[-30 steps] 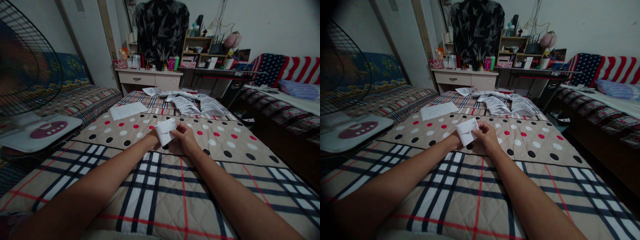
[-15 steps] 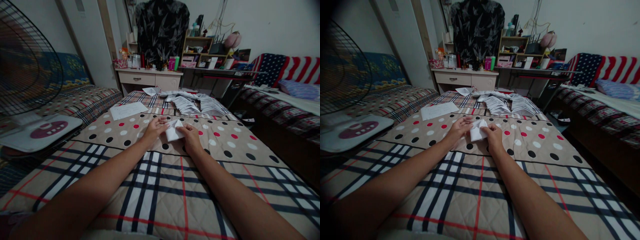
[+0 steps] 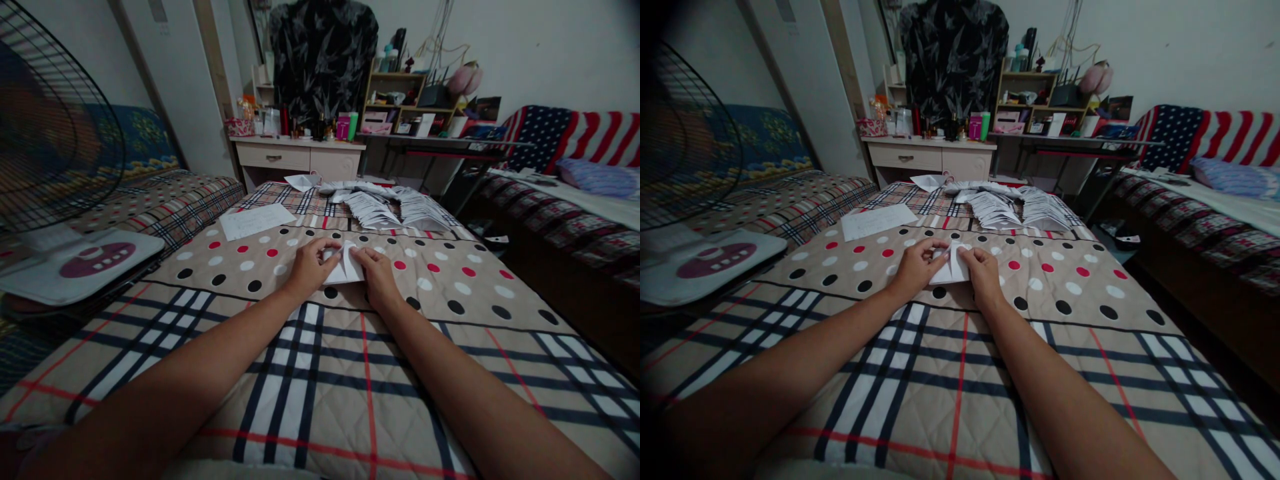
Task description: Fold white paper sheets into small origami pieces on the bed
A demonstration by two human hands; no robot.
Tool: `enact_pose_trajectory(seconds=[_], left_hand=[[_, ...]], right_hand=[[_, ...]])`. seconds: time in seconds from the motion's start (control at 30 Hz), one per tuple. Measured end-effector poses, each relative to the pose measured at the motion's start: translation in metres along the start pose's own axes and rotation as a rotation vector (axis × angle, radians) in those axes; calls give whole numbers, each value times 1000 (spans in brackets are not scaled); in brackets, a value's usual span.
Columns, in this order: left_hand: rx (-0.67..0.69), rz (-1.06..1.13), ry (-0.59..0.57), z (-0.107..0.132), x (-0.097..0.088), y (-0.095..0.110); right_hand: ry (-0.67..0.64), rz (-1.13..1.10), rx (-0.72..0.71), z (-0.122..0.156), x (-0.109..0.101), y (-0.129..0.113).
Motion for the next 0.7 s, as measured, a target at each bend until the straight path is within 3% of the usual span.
enact_pose_trajectory(seconds=[0.47,0.7], left_hand=[[70,24,101,1,-10,9],[83,92,90,1,-10,16]], right_hand=[[23,219,-62,-1,-3,0],[16,235,-63,-3,-2,3]])
Point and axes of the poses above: each hand's wrist, its own z-axis away from the middle knuckle, its own x-axis out of the palm, y = z × x, the point moved 6 cm from there along -z, towards the middle knuckle, and after that the axes turned 10 degrees about y, right-handed, at the moved point
